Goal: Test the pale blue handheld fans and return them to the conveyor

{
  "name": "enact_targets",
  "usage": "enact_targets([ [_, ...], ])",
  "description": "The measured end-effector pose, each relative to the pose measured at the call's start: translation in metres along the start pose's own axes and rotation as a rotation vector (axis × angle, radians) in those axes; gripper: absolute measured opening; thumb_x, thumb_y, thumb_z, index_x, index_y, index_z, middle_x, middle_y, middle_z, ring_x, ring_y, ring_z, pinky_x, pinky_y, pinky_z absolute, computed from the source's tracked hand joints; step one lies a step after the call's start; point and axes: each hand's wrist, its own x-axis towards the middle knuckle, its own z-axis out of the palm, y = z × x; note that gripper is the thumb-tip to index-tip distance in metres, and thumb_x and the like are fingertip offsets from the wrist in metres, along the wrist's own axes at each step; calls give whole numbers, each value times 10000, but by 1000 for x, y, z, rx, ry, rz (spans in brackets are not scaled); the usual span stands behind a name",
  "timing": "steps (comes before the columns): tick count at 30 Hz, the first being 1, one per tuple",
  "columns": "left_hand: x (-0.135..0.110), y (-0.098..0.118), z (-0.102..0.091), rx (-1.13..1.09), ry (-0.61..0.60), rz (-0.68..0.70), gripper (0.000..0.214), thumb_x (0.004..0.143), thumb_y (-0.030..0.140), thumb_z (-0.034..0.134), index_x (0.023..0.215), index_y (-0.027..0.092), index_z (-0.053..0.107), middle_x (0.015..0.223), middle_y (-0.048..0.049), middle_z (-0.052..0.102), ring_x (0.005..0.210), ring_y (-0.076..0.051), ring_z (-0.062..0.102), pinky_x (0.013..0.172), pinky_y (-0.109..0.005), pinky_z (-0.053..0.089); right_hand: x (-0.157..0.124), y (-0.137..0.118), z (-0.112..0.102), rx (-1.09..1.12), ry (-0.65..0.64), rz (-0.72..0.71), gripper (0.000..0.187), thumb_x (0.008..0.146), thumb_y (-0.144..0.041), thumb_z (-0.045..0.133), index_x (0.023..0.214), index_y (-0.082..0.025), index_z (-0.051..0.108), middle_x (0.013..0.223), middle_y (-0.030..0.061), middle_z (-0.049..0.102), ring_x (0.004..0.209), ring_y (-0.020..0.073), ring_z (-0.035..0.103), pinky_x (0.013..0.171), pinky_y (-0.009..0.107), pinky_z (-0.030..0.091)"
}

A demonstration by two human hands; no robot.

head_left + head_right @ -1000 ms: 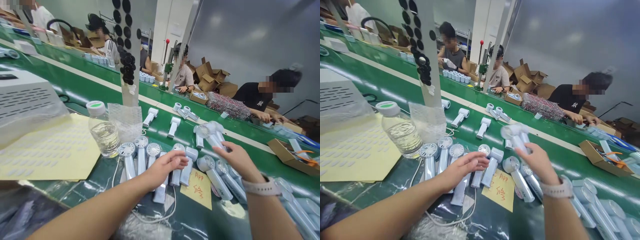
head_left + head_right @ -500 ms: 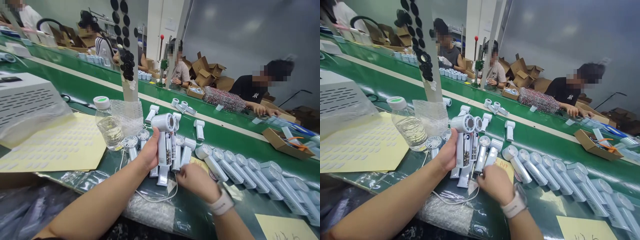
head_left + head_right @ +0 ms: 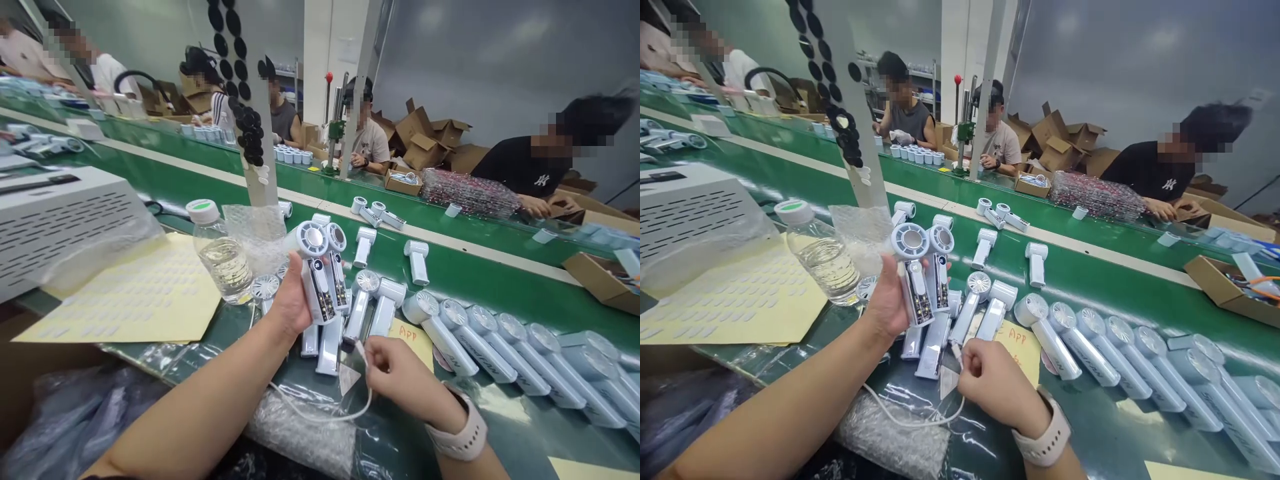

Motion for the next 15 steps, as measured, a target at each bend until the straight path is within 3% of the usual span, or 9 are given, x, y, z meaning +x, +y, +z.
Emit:
enact_targets([
  [3, 1, -3, -1, 17, 8, 42, 679, 470, 791, 810, 691, 164, 669, 881, -87, 766, 884, -271, 734, 747, -345, 590, 0, 3, 0, 391, -11, -134, 116, 784, -188, 598, 798, -234, 492, 721, -2, 711, 729, 191, 691, 712, 310, 497],
  [7, -1, -7, 2, 31, -32, 76, 691, 483, 817, 781, 672, 165, 653, 919, -87, 758, 861, -247, 724, 707, -322, 582, 5, 1, 17, 636, 44, -149, 348, 858, -453, 652, 1092, -209, 570, 653, -39, 651, 560, 153, 610, 612, 302, 488],
  [9, -2, -8, 4, 30, -52, 76, 696, 483, 829, 771, 671, 170, 647, 910, -84, 751, 855, -248, 719, 701, -329, 580, 7, 0, 27, 618, 110, -134, 387, 878, -548, 631, 1006, -183, 633, 576, -44, 594, 520, 139, 561, 562, 283, 457],
  [15, -7, -10, 9, 40, -97, 37, 709, 470, 858, 747, 641, 182, 618, 882, -74, 740, 841, -255, 707, 682, -346, 576, 7, -7, 46, 680, 108, -150, 482, 835, -658, 670, 745, -186, 635, 442, -56, 510, 461, 120, 517, 505, 250, 408],
])
